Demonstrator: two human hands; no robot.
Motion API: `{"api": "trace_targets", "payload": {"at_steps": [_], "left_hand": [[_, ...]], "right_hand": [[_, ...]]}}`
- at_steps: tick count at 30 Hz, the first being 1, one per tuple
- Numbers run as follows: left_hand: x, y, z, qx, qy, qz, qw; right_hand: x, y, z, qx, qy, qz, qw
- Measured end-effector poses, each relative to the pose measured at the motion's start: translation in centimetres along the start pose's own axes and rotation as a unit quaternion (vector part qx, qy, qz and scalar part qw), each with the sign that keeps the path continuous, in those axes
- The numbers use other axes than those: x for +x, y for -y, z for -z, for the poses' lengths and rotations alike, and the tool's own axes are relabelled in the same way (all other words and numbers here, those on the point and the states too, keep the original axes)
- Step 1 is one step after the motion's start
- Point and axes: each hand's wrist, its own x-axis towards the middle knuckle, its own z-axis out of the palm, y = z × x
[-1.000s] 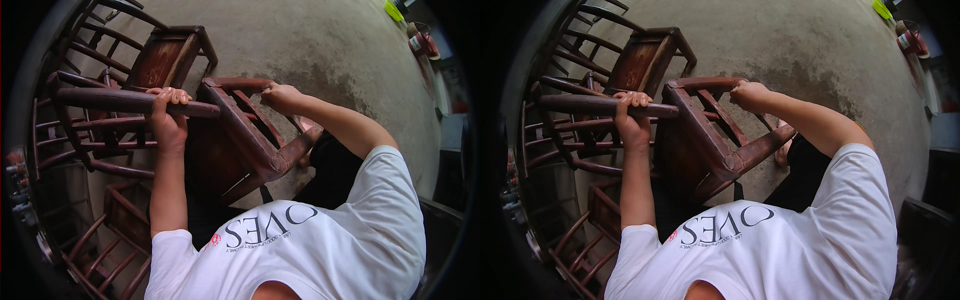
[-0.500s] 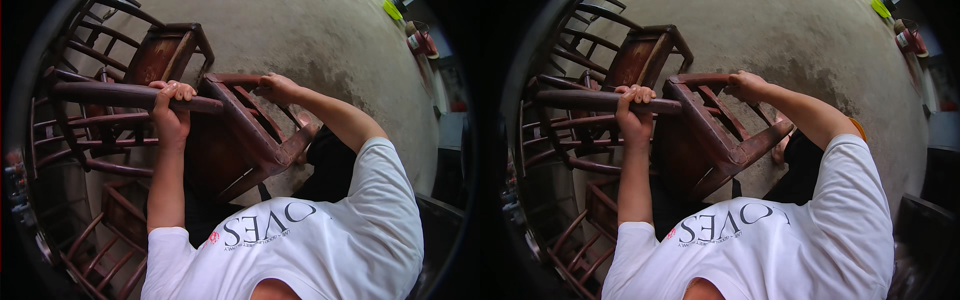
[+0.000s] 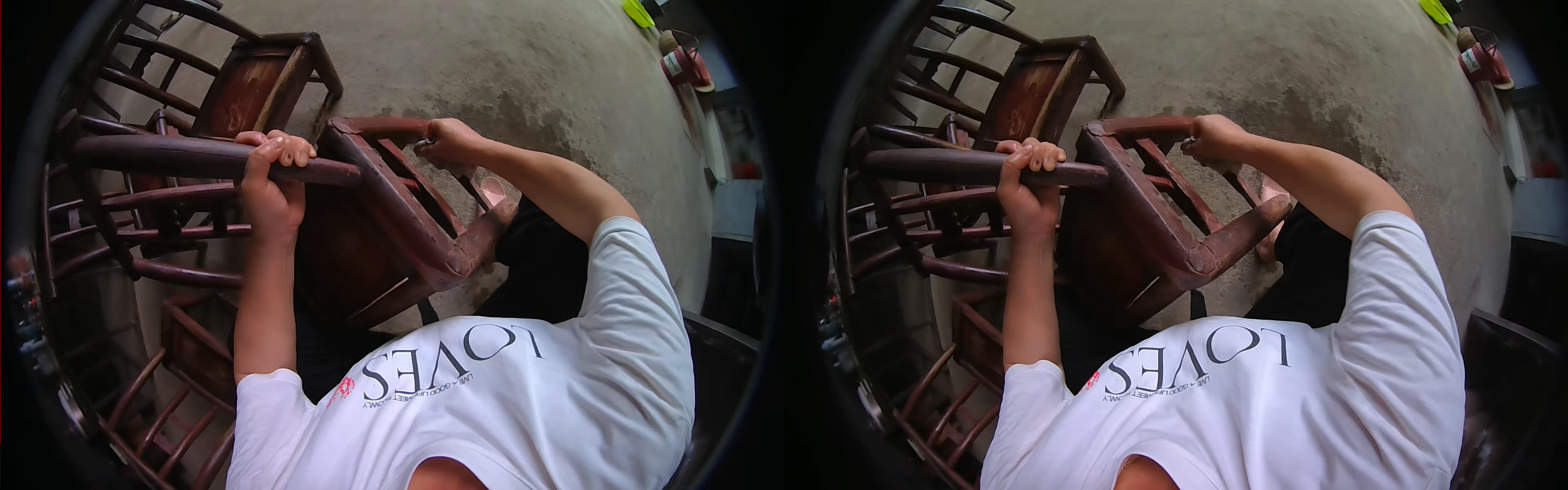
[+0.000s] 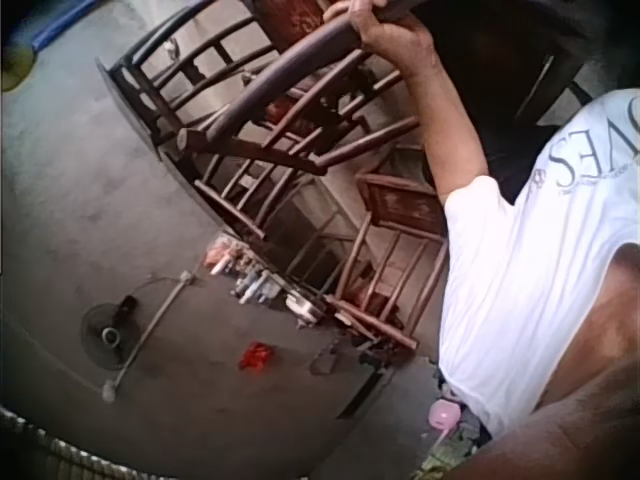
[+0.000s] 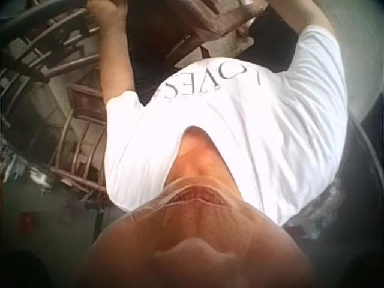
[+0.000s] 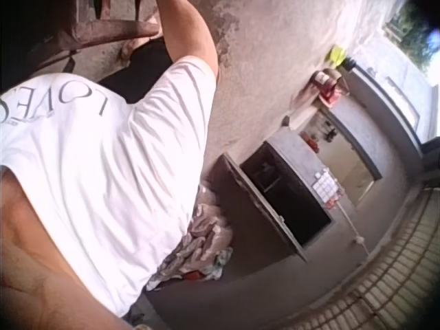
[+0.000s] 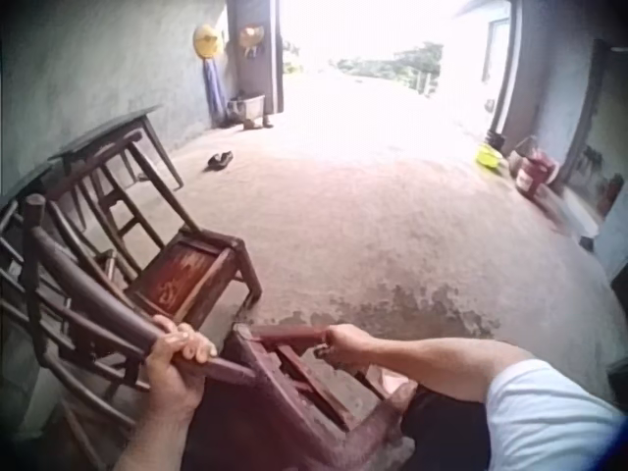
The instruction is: Cleaning and wiping wooden chairs with a wet cloth and a bucket of water.
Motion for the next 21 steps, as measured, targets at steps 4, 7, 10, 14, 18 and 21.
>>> {"api": "trace_targets", "payload": {"at_steps": [4,7,10,14,18,21], "left_hand": [[-0.7,0.0,-0.5,0.027,-0.027,-0.004,0.999],[-0.4,-0.4,-0.3,0.047,-0.032,-0.015,0.998],[-0.4,-1.0,-0.1,0.03,-0.038,-0.024,0.999],[0.0,-0.4,1.1,-0.002,-0.01,-0.021,1.0],[0.1,-0.3,0.8,0.002,-0.017,-0.021,1.0],[-0.4,0.0,0.1,0.018,-0.011,-0.016,1.0]], "right_hand": [[-1.2,1.8,0.9,0.074,0.002,-0.018,0.997],[-4.3,-0.8,1.5,-0.01,0.059,0.015,0.998],[-8.8,0.4,3.2,-0.029,0.172,-0.051,0.983],[-7.1,-0.8,2.8,-0.115,0.104,0.041,0.987],[-3.8,-0.2,1.1,-0.013,0.034,0.028,0.999],[-4.6,0.0,1.1,-0.092,-0.041,0.115,0.988]]}}
